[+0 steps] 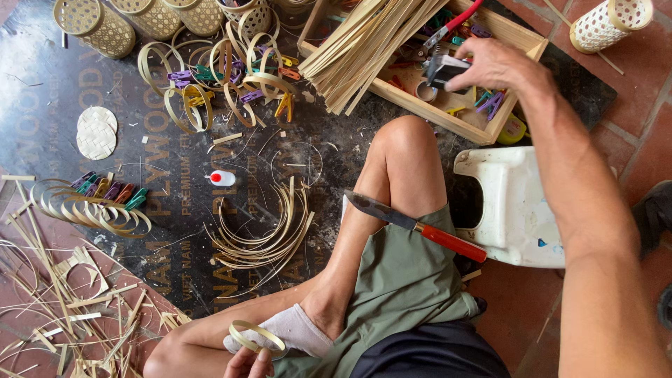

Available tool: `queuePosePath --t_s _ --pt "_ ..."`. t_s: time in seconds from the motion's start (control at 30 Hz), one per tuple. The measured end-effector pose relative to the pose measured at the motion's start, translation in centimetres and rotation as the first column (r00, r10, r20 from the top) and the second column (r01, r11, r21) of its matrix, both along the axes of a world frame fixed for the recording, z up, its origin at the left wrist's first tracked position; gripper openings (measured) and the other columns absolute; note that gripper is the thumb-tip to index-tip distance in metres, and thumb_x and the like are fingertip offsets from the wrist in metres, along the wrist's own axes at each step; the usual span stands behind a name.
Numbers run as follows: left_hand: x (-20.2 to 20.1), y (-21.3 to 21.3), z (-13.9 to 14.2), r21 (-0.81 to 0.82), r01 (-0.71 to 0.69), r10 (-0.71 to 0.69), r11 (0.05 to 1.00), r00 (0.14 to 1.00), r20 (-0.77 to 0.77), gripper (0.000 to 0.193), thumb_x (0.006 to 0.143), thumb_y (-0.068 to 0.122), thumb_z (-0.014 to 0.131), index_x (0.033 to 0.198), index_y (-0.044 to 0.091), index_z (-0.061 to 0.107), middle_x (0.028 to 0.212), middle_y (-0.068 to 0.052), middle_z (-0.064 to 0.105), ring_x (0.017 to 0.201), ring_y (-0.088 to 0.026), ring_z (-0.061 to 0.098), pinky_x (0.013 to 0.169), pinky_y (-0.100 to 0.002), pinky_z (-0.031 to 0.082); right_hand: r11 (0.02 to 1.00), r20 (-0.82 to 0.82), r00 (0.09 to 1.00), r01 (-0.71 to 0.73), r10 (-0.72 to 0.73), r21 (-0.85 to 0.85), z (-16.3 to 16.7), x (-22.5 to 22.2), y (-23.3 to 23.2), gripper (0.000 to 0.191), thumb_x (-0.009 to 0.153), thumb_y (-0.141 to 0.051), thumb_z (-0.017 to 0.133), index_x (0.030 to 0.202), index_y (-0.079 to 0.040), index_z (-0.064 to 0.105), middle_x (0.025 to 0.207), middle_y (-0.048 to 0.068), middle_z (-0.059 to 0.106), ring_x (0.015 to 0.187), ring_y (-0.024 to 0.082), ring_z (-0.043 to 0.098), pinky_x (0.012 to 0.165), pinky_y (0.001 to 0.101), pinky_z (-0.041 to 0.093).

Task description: The person forms thin bamboo strips into circular rings by bending them, applying glue to the overlapping ends, and securing them with small plastic clips. The person repeats this process multiple times, placing each completed ring onto a nearby stack.

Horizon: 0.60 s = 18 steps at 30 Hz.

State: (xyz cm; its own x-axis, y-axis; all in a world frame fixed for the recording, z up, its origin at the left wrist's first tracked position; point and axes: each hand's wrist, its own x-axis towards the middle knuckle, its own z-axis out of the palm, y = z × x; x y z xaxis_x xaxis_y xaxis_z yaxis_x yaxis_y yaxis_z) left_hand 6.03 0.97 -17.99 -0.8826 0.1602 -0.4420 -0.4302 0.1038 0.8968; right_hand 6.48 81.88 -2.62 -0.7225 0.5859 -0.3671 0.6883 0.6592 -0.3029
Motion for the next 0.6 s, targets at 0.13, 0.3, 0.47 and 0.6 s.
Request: queuePosePath --t_s 0.13,0.3,0.47,0.6 --pt "0.3 0.9 0.0 -0.001 0.054 -0.054 0.999 0.992 -0.112 0.035 0.084 -0.005 0.072 0.119 -0.005 0.066 0.087 -0.02 0.076 0.056 -0.014 0.062 0.051 -0.028 0.051 0.984 -0.135 0.991 0.017 0.007 0.177 -3.2 -3.2 -4.4 0.072 0.073 -0.047 0.091 0.125 -0.004 0.066 0.109 0.027 0.063 0.096 0.039 0.063 0.082 0.0523 0.053" --pt "-0.1 1.4 0.3 0.097 0.038 -0.038 0.995 0.999 -0.003 0.037 0.083 -0.009 0.071 0.12 -0.006 0.066 0.1 -0.021 0.076 0.081 -0.018 0.072 0.064 -0.028 0.057 0.979 -0.331 0.924 0.158 -0.193 -0.13 -4.0 -6.6 -7.3 0.083 0.074 -0.031 0.084 0.14 0.005 0.05 0.125 0.028 0.065 0.113 0.034 0.066 0.097 0.0427 0.055" --pt "0.0 0.6 0.3 0.085 -0.038 0.032 0.996 0.997 0.068 0.037 0.085 -0.01 0.07 0.121 -0.003 0.068 0.107 -0.022 0.076 0.092 -0.022 0.075 0.067 -0.027 0.057 0.971 -0.211 0.976 0.006 -0.058 -0.237 -0.6 -3.7 -3.4 0.111 0.068 -0.032 0.088 0.16 -0.007 0.032 0.144 0.028 0.052 0.123 0.033 0.061 0.102 0.0397 0.047" --pt "-0.1 0.6 -0.4 0.105 0.006 -0.019 0.994 0.992 0.121 0.039 0.083 -0.011 0.071 0.12 -0.002 0.069 0.105 -0.021 0.078 0.081 -0.017 0.072 0.059 -0.025 0.053 0.978 0.257 0.964 0.007 -0.062 0.209 0.3 2.0 -1.2 0.06 0.091 -0.048 0.073 0.128 -0.001 0.072 0.121 0.025 0.075 0.112 0.038 0.071 0.104 0.0498 0.056"
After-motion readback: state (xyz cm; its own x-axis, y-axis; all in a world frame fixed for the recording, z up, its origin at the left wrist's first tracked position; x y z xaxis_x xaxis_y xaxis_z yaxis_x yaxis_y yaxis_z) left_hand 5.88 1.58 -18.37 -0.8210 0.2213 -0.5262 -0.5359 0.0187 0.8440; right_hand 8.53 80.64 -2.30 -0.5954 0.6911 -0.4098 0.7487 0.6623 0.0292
